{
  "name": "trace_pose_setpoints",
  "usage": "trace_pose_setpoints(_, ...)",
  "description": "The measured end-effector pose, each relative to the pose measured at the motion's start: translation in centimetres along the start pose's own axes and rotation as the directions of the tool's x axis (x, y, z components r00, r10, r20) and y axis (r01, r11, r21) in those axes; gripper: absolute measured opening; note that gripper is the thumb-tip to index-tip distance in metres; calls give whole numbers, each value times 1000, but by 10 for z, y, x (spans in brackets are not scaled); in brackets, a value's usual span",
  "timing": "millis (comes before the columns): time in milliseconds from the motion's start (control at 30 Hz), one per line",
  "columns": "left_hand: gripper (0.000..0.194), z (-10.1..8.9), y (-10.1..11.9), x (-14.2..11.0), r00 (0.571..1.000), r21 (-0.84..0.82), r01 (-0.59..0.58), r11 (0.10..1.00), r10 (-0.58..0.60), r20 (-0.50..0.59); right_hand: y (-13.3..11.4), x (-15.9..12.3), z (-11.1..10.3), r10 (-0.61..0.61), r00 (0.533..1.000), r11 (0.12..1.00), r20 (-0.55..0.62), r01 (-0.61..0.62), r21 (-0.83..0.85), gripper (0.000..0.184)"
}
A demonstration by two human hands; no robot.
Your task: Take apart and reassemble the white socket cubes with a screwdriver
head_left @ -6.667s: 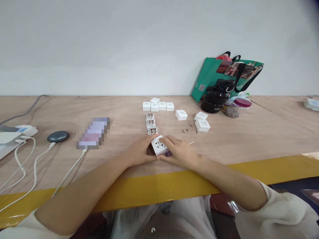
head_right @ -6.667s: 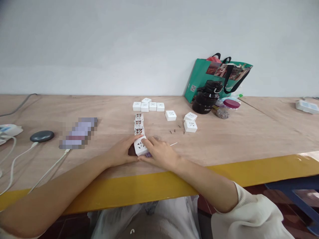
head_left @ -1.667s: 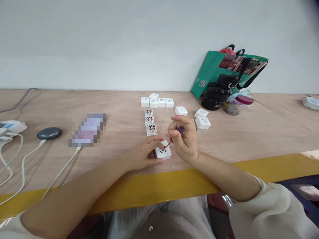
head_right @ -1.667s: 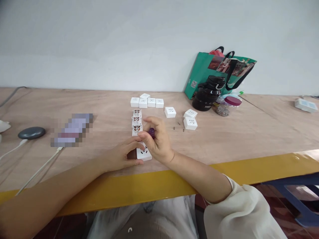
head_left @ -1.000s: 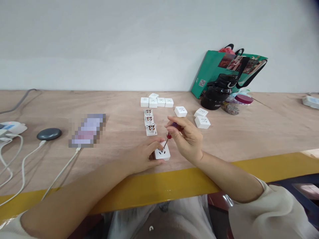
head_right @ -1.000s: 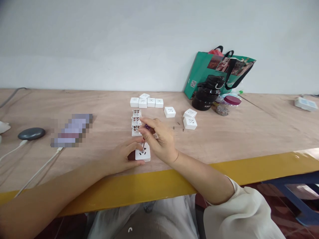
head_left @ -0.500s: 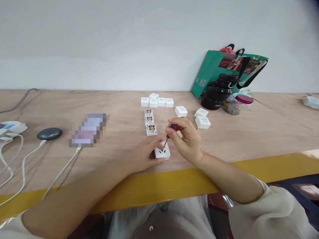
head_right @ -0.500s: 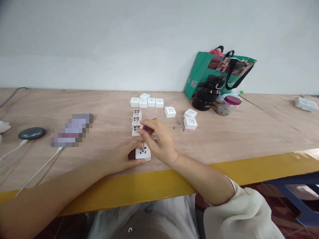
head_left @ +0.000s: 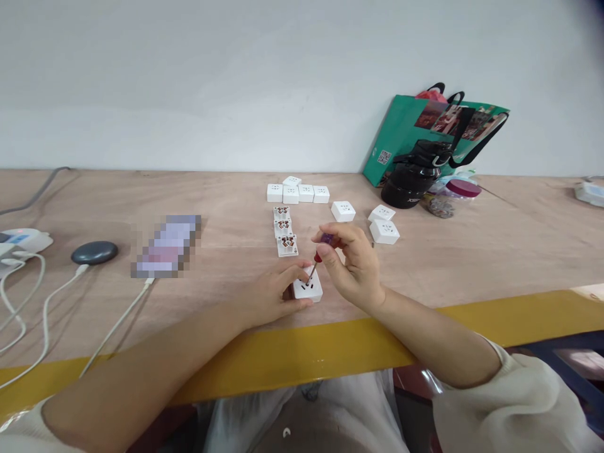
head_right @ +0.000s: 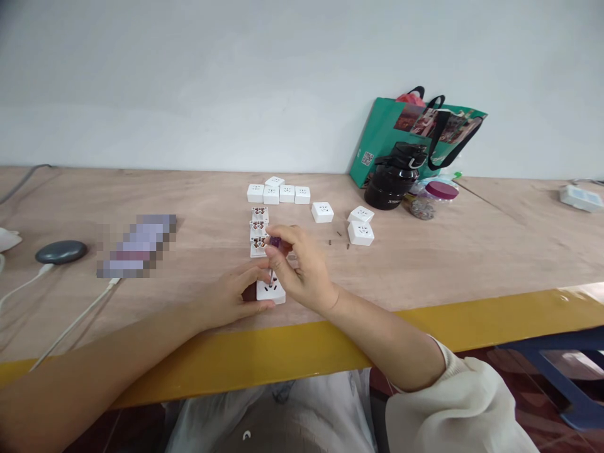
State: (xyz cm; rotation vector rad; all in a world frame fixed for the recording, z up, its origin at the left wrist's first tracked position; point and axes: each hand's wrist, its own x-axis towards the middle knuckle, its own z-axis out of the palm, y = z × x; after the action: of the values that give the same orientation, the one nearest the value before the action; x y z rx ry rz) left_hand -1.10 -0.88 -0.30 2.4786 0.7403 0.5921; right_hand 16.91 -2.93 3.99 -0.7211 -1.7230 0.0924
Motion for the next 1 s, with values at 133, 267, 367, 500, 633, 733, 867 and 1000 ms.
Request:
trace_pose_setpoints(133, 24, 0, 1, 1, 1000, -8, -23, 1000, 23, -14, 2, -1, 0, -20, 1000, 1000, 24, 20, 2, 30)
trace_pose_setpoints(267, 25, 0, 1, 0, 1000, -2, -2, 1000, 2, -15, 2, -1, -1, -52, 998, 998, 22, 53, -42, 35)
trace_pose_setpoints(367, 26, 0, 0, 0, 1000, 1, -8, 1000, 8, -29, 1, -2, -1, -26, 999, 1000, 27, 26, -7, 38)
trace_pose_setpoints(500, 26, 0, 1, 1, 1000, -2, -11, 1000, 11, -21, 2, -3, 0, -29, 999, 999, 43, 28, 21, 40)
trace_pose_setpoints(633, 26, 0, 0, 1, 1000, -2, -18, 1000, 18, -17, 5, -2, 0, -67, 995, 995, 72, 72, -65, 45)
trace_pose_setpoints(733, 27, 1, -1, 0, 999, 6, -29, 1000, 29, -33, 5, -2, 0, -24, 995, 998, 100, 29, -50, 47)
trace_pose_setpoints(867, 27, 1, -1, 1, 999, -8, -32, 999, 31, -23, 4, -4, 0, -24, 995, 1000, 101, 24, -2, 48)
trace_pose_setpoints(1000, 26, 1, 1, 2, 1000, -20, -17, 1000, 16, -13, 2, -6, 2, -37, 997, 998, 71, 34, 50, 49)
